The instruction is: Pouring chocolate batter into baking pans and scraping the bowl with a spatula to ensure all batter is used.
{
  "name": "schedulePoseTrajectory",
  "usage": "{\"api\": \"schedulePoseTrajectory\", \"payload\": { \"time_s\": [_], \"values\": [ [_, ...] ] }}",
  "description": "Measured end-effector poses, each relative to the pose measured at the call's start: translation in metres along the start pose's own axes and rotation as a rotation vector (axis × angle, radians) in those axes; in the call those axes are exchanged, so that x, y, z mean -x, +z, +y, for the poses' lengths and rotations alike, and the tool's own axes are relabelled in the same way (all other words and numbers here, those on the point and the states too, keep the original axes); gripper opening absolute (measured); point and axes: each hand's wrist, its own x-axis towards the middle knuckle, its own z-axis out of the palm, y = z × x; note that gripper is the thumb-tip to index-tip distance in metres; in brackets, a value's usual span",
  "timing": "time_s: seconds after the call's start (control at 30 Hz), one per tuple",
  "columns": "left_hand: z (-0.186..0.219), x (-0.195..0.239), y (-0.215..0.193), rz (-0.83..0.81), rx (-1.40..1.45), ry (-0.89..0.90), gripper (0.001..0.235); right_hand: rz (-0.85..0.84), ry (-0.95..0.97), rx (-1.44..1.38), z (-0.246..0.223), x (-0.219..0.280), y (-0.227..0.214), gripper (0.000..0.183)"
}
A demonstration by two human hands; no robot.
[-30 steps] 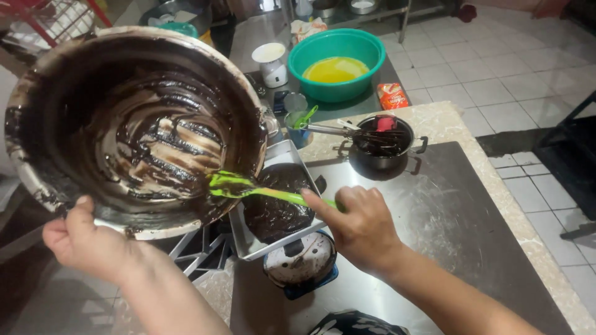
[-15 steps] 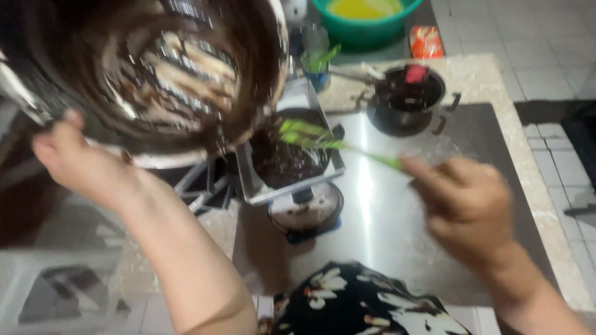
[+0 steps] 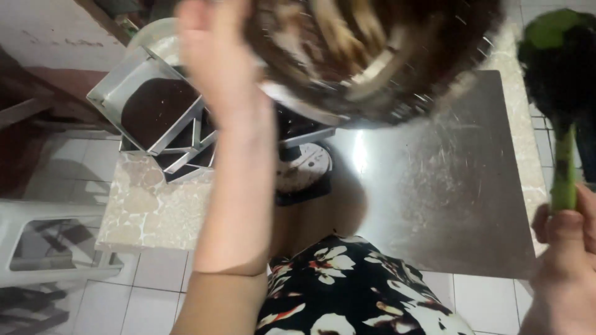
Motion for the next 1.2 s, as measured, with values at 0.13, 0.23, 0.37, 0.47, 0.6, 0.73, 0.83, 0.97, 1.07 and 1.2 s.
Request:
{"api": "schedulePoseTrajectory", "payload": {
  "time_s": [0.13, 0.23, 0.37, 0.47, 0.6, 0.73, 0.83, 0.97, 1.07, 1.2],
  "values": [
    [-0.032, 0.070, 0.041, -0.063, -0.101, -0.172, 0.019, 0.094, 0.057, 0.021, 0.131, -0.011, -0.070, 0.036],
    [-0.082, 0.121, 0.054, -0.239, -0.130, -0.308, 0.019, -0.064, -0.099, 0.490, 0.121, 0.015, -0.094, 0.023],
    [-0.120, 0.179, 0.052, -0.281, -0.323, -0.675, 0.024, -0.015, 0.137, 0.451, 0.059, 0.033, -0.081, 0.019],
    [-0.157, 0.214, 0.030, -0.326, -0.447, -0.910, 0.025, 0.097, 0.392, 0.447, -0.010, 0.035, -0.044, 0.034],
    [-0.213, 0.257, -0.015, -0.399, -0.541, -1.028, 0.033, 0.149, 0.391, 0.141, 0.021, 0.040, -0.050, 0.047],
    [-0.191, 0.257, -0.037, -0.383, -0.523, -1.241, 0.074, 0.195, 0.471, 0.097, 0.039, 0.040, -0.048, 0.047],
    [-0.185, 0.253, -0.045, -0.433, -0.455, -1.259, 0.063, 0.133, 0.437, 0.122, 0.061, 0.037, -0.051, 0.051],
    [-0.154, 0.235, -0.054, -0.596, -0.410, -1.313, 0.065, 0.047, 0.304, 0.025, 0.085, 0.030, -0.050, 0.062],
    [-0.120, 0.218, -0.058, -0.708, -0.587, -1.393, 0.057, 0.013, 0.240, -0.052, 0.092, 0.024, -0.047, 0.056],
    [-0.098, 0.203, -0.080, -0.620, -0.615, -1.513, 0.051, 0.012, 0.277, -0.074, 0.081, 0.021, -0.040, 0.056]
  ]
}}
